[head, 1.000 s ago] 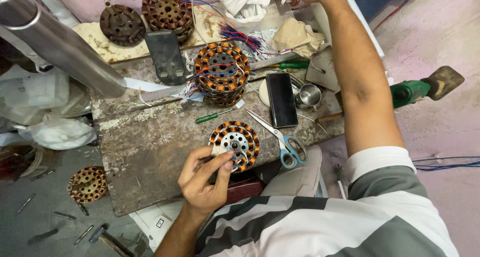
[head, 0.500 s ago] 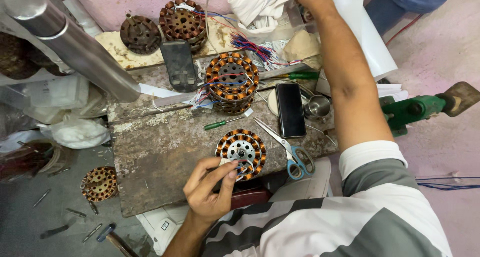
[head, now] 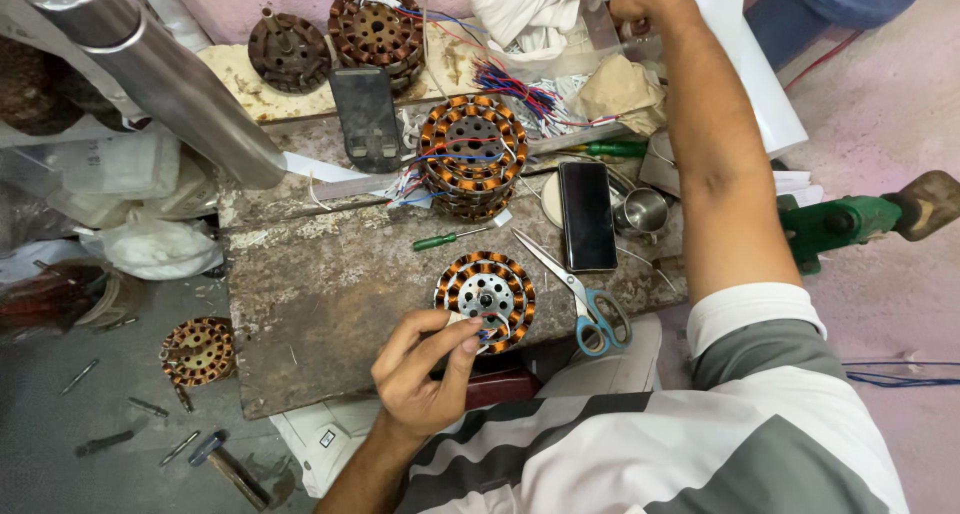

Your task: The person winds copper wire around a motor stator, using scissors to cut the wire and tape to secure the connections. They repeatedly insert wires into slots, twist them, and wrap tape around the stator to hold the wiring in place.

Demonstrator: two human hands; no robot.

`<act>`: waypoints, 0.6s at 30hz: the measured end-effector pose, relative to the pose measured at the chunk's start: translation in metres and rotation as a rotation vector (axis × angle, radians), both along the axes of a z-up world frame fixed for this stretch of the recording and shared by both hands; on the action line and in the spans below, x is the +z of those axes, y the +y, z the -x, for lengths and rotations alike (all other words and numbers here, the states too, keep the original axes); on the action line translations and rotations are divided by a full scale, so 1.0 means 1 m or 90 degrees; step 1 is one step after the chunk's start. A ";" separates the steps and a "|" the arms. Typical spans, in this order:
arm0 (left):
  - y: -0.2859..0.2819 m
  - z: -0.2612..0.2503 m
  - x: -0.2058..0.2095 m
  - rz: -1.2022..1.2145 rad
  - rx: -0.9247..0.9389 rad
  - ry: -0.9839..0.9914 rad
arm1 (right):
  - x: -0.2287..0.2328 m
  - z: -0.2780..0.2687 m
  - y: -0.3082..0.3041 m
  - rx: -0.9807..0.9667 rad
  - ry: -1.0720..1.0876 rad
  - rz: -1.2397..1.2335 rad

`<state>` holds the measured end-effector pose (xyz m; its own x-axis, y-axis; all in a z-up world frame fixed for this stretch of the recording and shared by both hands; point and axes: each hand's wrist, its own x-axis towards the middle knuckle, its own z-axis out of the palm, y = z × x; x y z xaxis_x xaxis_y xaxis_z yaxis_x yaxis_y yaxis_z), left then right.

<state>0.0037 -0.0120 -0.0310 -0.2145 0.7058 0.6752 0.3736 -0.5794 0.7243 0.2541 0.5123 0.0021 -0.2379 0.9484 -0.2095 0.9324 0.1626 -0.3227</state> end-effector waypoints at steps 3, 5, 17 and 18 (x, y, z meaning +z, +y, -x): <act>-0.001 0.001 0.002 0.001 0.001 0.003 | -0.003 0.002 0.004 0.028 -0.006 -0.036; -0.001 0.001 0.003 0.001 0.004 0.011 | -0.003 0.002 0.005 0.043 -0.025 -0.039; -0.004 -0.002 0.003 -0.017 0.000 -0.004 | 0.005 0.002 -0.014 0.068 -0.117 0.010; -0.004 -0.001 0.003 -0.019 0.000 -0.005 | 0.006 0.003 -0.014 0.073 -0.127 0.016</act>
